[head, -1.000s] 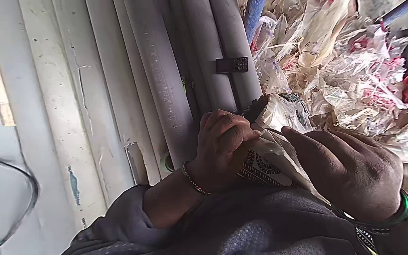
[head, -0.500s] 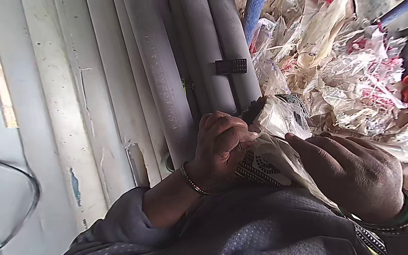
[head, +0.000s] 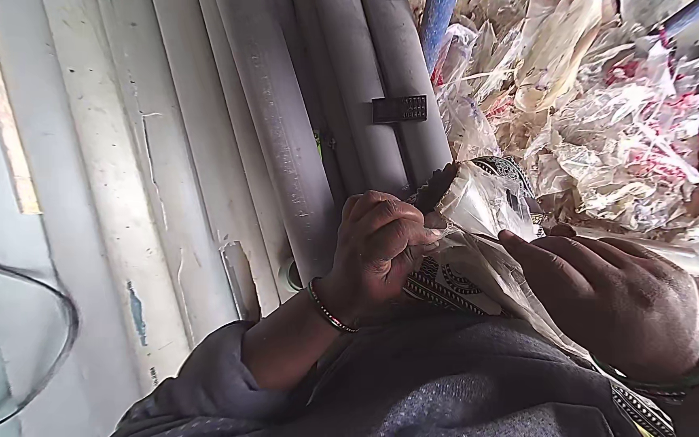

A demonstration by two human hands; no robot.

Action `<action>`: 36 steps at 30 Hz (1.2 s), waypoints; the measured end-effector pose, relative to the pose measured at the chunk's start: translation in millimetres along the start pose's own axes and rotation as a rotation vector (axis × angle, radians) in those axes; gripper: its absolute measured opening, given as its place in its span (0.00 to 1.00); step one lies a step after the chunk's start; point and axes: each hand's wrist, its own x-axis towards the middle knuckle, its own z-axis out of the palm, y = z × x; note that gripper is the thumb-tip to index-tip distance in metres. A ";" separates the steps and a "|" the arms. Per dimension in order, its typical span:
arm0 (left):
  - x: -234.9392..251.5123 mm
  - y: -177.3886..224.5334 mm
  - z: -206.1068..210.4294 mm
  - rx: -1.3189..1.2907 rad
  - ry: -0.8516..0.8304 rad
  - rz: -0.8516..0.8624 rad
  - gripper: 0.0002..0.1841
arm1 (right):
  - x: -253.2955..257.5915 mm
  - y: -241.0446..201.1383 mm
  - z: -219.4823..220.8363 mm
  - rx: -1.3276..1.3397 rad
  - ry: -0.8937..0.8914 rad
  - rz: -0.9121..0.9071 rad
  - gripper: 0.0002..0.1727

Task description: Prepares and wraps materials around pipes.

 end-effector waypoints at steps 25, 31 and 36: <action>42.3 34.2 -8.7 0.308 -0.258 -0.167 0.11 | -98.7 6.5 5.8 0.421 0.145 0.647 0.19; 46.9 42.2 -10.0 0.390 -0.291 -0.217 0.12 | -74.9 6.0 11.7 0.457 0.137 0.620 0.24; 47.9 45.1 -6.7 0.419 -0.286 -0.259 0.16 | -42.7 6.0 20.6 0.420 0.147 0.542 0.28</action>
